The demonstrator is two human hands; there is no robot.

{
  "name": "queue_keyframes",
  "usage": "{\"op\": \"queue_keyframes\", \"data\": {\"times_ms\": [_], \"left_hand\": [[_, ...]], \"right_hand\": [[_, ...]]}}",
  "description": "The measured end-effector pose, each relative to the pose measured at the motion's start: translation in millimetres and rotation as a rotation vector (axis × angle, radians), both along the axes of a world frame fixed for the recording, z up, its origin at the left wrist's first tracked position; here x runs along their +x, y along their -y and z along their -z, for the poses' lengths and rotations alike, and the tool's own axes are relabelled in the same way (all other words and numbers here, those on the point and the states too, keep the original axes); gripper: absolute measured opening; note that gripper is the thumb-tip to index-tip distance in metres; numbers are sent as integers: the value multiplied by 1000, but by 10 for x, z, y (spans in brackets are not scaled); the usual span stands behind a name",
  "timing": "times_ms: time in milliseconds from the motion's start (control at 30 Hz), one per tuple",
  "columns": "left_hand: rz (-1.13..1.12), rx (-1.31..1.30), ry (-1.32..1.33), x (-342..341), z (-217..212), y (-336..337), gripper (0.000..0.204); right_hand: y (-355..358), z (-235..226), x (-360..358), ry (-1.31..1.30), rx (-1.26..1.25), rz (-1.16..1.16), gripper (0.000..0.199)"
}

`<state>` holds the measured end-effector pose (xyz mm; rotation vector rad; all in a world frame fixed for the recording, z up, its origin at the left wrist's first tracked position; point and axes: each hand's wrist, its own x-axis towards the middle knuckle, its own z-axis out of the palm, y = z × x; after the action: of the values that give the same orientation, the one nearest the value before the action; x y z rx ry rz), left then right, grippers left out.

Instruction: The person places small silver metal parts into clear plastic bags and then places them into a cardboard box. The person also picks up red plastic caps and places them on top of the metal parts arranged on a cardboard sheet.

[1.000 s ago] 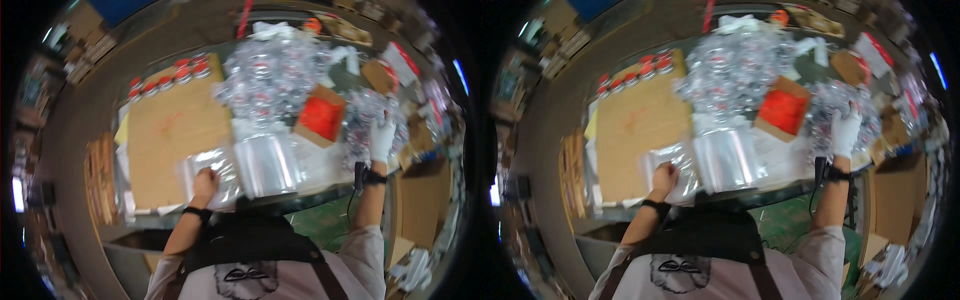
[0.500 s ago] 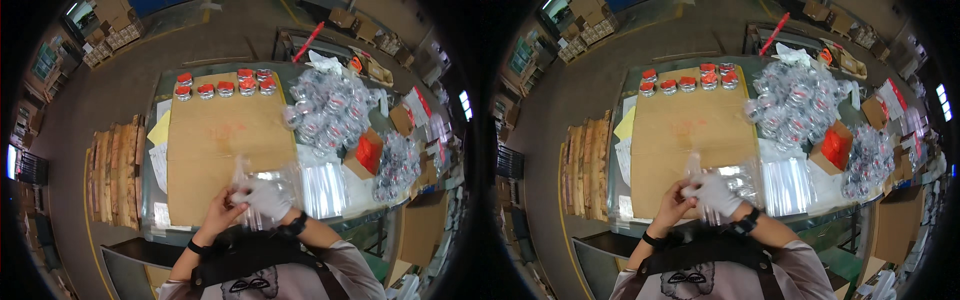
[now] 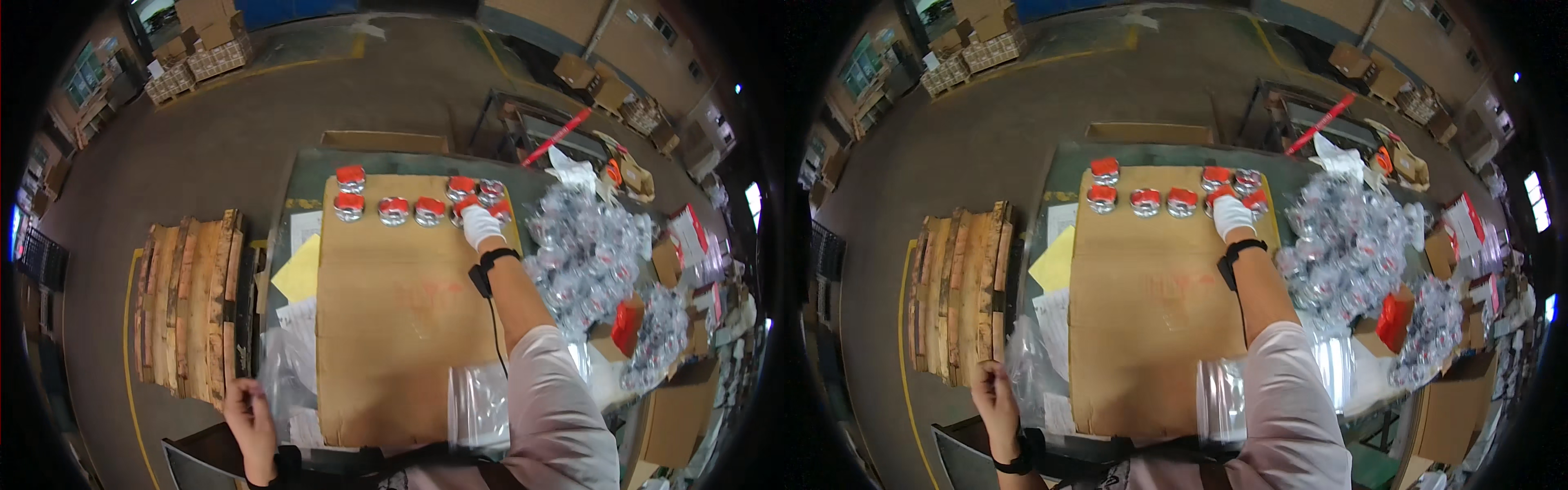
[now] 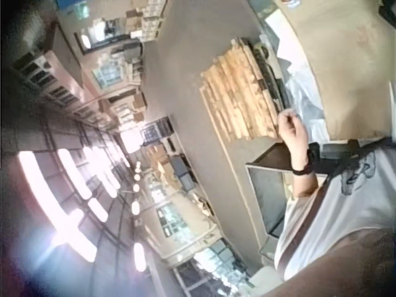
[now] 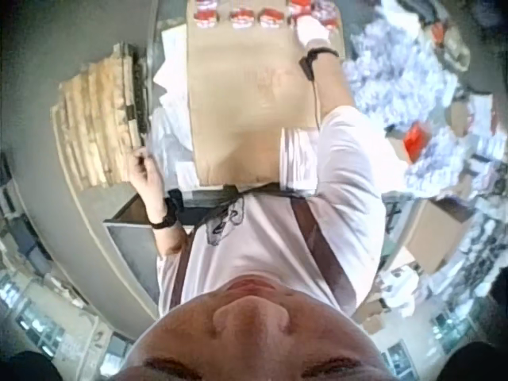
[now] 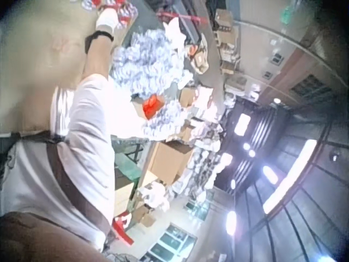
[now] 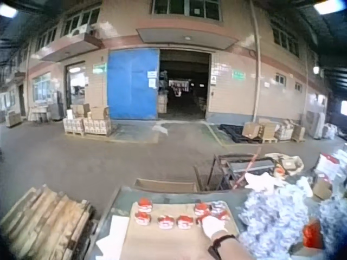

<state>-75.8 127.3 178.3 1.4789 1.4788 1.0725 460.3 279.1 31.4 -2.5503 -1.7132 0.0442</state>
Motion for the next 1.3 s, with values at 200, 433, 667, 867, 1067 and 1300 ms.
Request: {"op": "queue_keyframes", "data": {"times_ms": [200, 433, 667, 867, 1067, 1300], "left_hand": [[153, -357, -24, 536, 893, -48, 14], [257, -576, 210, 1270, 1858, 643, 34], [210, 81, -269, 981, 1306, 891, 30], [518, 253, -128, 1225, 876, 1255, 30], [249, -378, 482, 907, 786, 1018, 32], [531, 72, -616, 857, 825, 1439, 34]], "right_hand": [[311, -598, -558, -244, -43, -244, 28], [2236, -563, -2408, -578, 155, -426, 39], [2684, -23, -2876, -377, -306, -518, 52], [2481, -430, -2768, -1225, -208, -229, 36], [2967, -1632, -2833, -356, 154, -799, 24], [3053, -770, -2714, -972, -74, -418, 26]]}}
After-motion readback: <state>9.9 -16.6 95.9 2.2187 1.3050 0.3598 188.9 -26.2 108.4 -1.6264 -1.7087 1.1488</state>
